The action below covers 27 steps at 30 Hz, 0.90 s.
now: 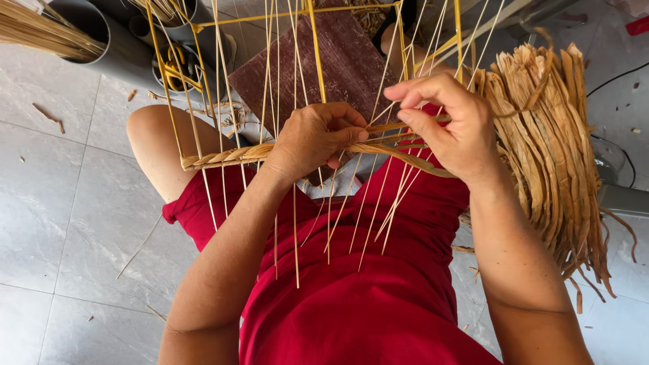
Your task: The person sits on the floor weaving dried palm strips around a bamboo basket frame. They twist and braid the strips along the horizontal rail, tuck the ends into the woven band, and pull thin bamboo spokes to tighten the weave.
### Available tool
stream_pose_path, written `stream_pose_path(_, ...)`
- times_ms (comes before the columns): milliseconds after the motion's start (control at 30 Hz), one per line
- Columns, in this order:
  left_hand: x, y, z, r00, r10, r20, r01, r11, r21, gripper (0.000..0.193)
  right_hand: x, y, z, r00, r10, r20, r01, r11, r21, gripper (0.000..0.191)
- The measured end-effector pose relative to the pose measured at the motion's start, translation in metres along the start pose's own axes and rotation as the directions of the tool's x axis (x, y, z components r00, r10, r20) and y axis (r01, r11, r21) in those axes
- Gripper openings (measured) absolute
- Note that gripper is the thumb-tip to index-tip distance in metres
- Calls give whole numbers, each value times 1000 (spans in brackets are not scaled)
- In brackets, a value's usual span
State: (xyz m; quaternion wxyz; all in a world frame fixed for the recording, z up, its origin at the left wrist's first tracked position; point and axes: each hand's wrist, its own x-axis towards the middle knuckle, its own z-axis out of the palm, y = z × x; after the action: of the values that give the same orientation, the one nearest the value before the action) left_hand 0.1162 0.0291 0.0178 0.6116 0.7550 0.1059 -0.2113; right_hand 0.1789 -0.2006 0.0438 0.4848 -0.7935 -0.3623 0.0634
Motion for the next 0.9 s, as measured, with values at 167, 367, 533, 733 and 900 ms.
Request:
stream_pose_path(167,1,-2,12,980,113,-164,-72,969,237,18,-13,8,5,994,50,-96,-47,998,37,13)
stream_pose_path(367,4,-11,18,964,152,-218,-96,964,248,15,-21,11,1,985,158,67,-126,932,-338,19)
stream_pose_path(533,1,-14,18,945,189,-266,-160,979,128,14,-25,8,-4,895,446,-7,-415,828,-377,14)
stream_pose_path(733,-3,-18,14,957,120,-264,-114,993,38,10,-32,0,-6,782,620,68,-494,683,-539,19)
stream_pose_path(900,1,-18,7,972,143,-184,-161,983,-89,14,-48,-12,0,990,129,59,-62,763,-643,32)
